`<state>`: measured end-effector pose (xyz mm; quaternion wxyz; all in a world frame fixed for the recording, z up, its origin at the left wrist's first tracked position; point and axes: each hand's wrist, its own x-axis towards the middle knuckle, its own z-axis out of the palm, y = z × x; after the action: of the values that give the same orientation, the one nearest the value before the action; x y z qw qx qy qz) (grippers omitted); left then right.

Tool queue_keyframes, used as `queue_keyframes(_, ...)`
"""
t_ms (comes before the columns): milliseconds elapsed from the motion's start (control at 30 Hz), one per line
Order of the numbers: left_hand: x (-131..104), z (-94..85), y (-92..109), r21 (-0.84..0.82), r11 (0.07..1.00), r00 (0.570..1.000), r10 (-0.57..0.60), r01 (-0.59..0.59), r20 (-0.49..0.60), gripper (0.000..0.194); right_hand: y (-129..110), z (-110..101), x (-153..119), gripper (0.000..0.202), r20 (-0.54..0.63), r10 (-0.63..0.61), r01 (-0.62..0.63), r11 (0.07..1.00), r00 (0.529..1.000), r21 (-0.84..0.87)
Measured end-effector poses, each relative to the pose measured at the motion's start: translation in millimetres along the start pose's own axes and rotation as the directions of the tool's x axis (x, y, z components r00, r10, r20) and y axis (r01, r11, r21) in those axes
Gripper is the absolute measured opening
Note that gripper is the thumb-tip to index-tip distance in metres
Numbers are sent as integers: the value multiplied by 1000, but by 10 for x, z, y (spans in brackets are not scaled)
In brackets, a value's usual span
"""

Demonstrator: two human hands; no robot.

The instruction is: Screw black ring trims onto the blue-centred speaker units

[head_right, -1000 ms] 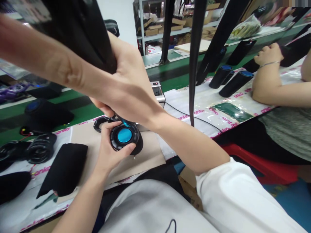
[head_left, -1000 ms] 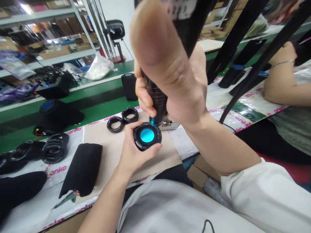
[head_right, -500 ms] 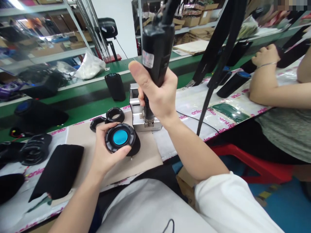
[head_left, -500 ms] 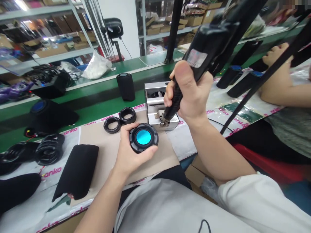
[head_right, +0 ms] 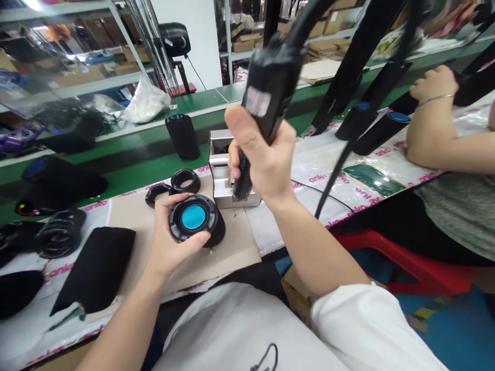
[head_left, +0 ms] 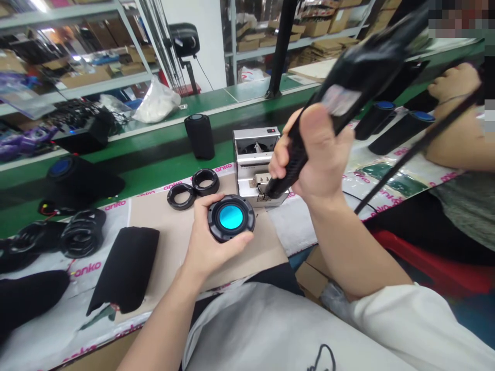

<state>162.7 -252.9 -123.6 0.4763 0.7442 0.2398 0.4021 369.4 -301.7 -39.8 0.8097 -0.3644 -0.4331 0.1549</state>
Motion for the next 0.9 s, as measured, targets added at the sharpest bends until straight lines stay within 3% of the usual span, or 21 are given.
queue_keyframes(67, 3, 2, -10, 2, 1000, 1000, 11, -11, -2, 76, -40, 32, 47, 57, -44, -118, 116, 993, 992, -38)
queue_keyframes(133, -5, 4, -21, 14, 1000, 1000, 21, -21, -9, 76, -7, 45, 83, 53, -47, -155, 151, 985, 987, -77)
queue_keyframes(333, -66, 9, -43, 20, 998, 998, 55, -55, -18, 81, 266, -23, -11, 55, 33, 35, -31, 995, 999, -99)
queue_keyframes(467, -58, 4, -59, 23, 999, 999, 33, -32, -2, 83, 198, -42, -95, 54, 71, 135, -133, 991, 988, -31)
queue_keyframes(700, -33, 60, -104, 2, 992, 991, 125, -125, -46, 80, -214, 43, 39, 56, -29, -43, 45, 997, 999, 62)
queue_keyframes(900, -48, 83, -109, 30, 988, 985, 154, -152, -74, 80, -73, 62, 71, 57, -76, -115, 113, 993, 990, -29)
